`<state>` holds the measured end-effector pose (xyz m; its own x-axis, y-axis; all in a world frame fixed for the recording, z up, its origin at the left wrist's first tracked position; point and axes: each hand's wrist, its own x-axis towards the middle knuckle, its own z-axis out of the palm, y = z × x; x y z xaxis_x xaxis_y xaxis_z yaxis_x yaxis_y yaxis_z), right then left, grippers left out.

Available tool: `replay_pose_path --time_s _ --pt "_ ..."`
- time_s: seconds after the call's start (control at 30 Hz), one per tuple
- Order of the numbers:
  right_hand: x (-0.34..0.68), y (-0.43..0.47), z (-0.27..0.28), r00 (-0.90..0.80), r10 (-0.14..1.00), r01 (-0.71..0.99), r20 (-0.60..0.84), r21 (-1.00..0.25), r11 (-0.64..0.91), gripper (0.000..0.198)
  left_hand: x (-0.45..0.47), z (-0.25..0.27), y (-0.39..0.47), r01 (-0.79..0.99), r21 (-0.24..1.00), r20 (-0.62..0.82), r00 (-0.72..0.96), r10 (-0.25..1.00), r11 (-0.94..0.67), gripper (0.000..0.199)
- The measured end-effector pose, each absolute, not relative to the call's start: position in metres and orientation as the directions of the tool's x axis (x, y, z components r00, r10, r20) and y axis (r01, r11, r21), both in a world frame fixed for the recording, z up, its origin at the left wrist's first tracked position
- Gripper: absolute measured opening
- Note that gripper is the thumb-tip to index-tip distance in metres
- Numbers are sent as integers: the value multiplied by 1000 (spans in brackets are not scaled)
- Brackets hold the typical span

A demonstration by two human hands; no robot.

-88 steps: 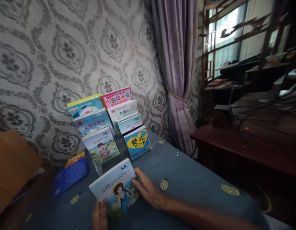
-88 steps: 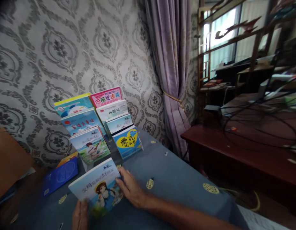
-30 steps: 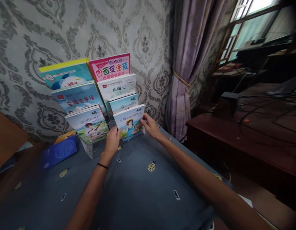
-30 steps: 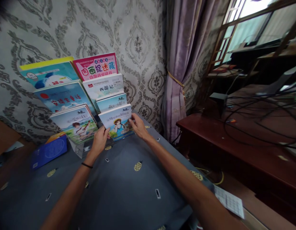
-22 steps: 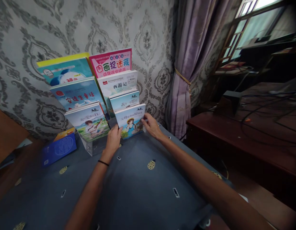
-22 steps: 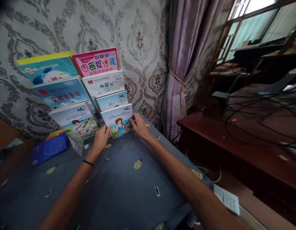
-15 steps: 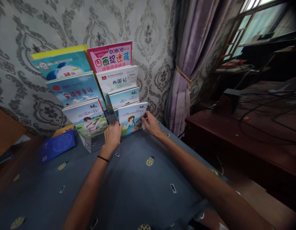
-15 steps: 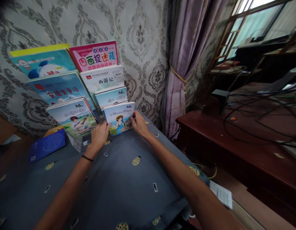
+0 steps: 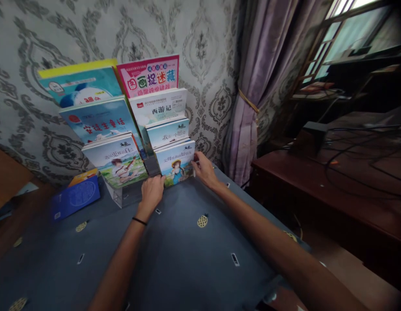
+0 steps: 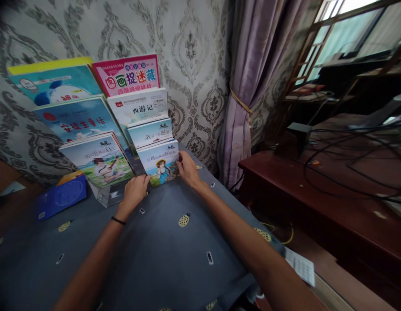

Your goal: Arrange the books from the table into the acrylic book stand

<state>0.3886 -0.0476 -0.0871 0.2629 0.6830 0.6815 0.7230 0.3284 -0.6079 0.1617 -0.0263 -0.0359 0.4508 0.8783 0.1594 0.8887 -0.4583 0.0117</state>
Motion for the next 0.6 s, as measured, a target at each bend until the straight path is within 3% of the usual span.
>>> replay_pose_path --time_s 0.2,0.6 --pt "387 -46 -92 305 664 752 683 -601 272 21 170 -29 -33 921 79 244 354 903 -383 37" --pt "382 -50 -99 323 651 810 687 -556 186 18 173 -34 -31 897 66 272 405 873 -436 35"
